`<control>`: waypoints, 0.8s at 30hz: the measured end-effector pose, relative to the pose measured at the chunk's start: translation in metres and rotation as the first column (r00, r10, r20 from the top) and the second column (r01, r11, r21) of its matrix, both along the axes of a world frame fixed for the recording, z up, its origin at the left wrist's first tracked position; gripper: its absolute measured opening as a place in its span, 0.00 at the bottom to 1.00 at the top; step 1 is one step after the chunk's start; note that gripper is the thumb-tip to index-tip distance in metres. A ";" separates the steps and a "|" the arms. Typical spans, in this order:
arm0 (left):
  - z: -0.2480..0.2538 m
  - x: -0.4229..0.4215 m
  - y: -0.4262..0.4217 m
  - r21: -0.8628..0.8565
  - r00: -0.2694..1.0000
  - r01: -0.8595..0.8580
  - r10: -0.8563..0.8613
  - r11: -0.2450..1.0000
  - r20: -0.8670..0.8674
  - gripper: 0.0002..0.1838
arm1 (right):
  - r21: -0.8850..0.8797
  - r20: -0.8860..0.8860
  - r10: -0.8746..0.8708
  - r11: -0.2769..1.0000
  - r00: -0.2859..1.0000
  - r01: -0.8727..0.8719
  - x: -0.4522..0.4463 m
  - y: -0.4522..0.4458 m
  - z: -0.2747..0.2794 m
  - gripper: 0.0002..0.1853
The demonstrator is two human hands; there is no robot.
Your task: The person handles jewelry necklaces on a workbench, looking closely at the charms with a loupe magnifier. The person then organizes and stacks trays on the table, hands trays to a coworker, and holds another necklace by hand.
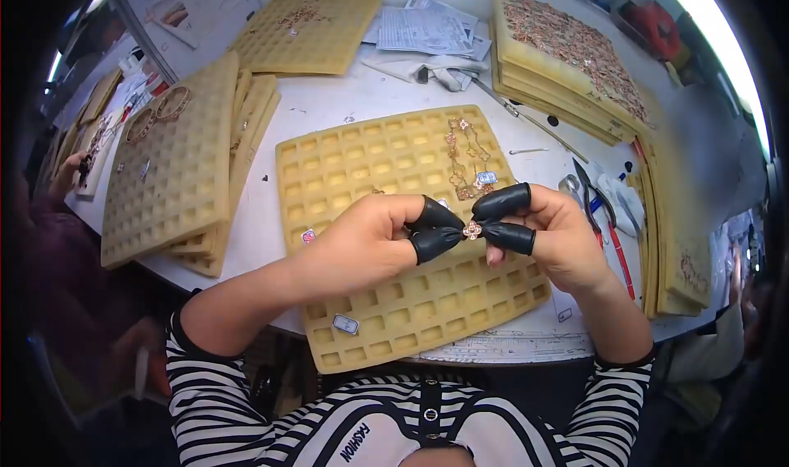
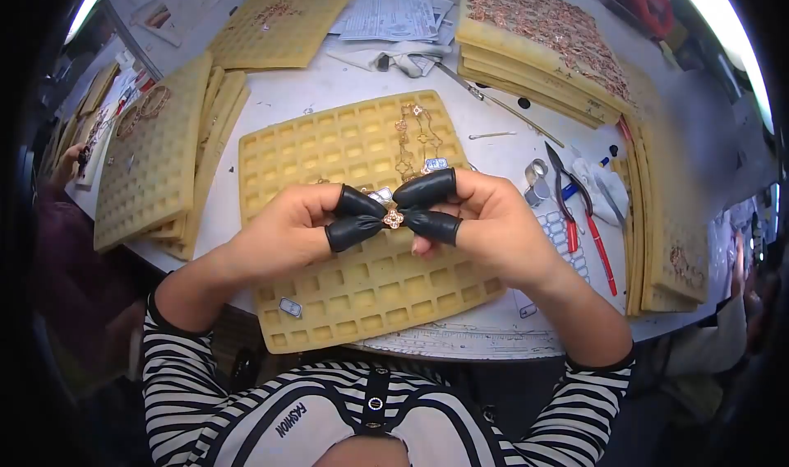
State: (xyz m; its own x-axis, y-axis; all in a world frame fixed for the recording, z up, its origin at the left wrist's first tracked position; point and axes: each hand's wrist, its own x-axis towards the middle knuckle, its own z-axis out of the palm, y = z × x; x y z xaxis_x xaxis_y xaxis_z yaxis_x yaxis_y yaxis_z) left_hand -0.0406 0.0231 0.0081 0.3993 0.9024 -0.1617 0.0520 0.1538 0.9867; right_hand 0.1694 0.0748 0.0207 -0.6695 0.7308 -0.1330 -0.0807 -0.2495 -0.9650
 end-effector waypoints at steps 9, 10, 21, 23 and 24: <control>-0.004 -0.001 -0.002 0.135 0.999 -0.010 0.014 0.991 -0.031 0.10 | 0.538 0.302 -0.060 0.834 0.951 -0.118 -0.001 -0.006 0.002 0.15; -0.005 0.000 -0.003 0.181 0.998 -0.020 0.029 0.983 -0.047 0.10 | 0.621 0.355 -0.089 0.767 0.931 -0.163 -0.001 -0.005 0.002 0.14; 0.011 0.001 -0.003 -0.157 0.995 -0.040 0.055 0.987 0.088 0.07 | 0.432 0.358 -0.063 0.896 0.932 -0.106 -0.002 -0.008 0.000 0.08; 0.009 0.001 -0.003 -0.145 0.992 -0.047 0.063 0.988 0.108 0.07 | 0.527 0.359 -0.085 0.840 0.929 -0.127 -0.002 -0.007 0.003 0.08; 0.009 0.001 -0.004 -0.134 0.989 -0.053 0.070 0.990 0.129 0.07 | 0.615 0.359 -0.108 0.775 0.927 -0.147 -0.001 -0.006 0.003 0.08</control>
State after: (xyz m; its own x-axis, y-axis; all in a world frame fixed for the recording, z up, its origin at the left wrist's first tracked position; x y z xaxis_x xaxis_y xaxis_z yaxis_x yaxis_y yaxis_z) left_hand -0.0393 0.0196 0.0167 0.3695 0.9008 -0.2282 -0.0920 0.2798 0.9556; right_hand 0.1680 0.0683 0.0242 -0.6828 0.7214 0.1161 0.2942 0.4168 -0.8601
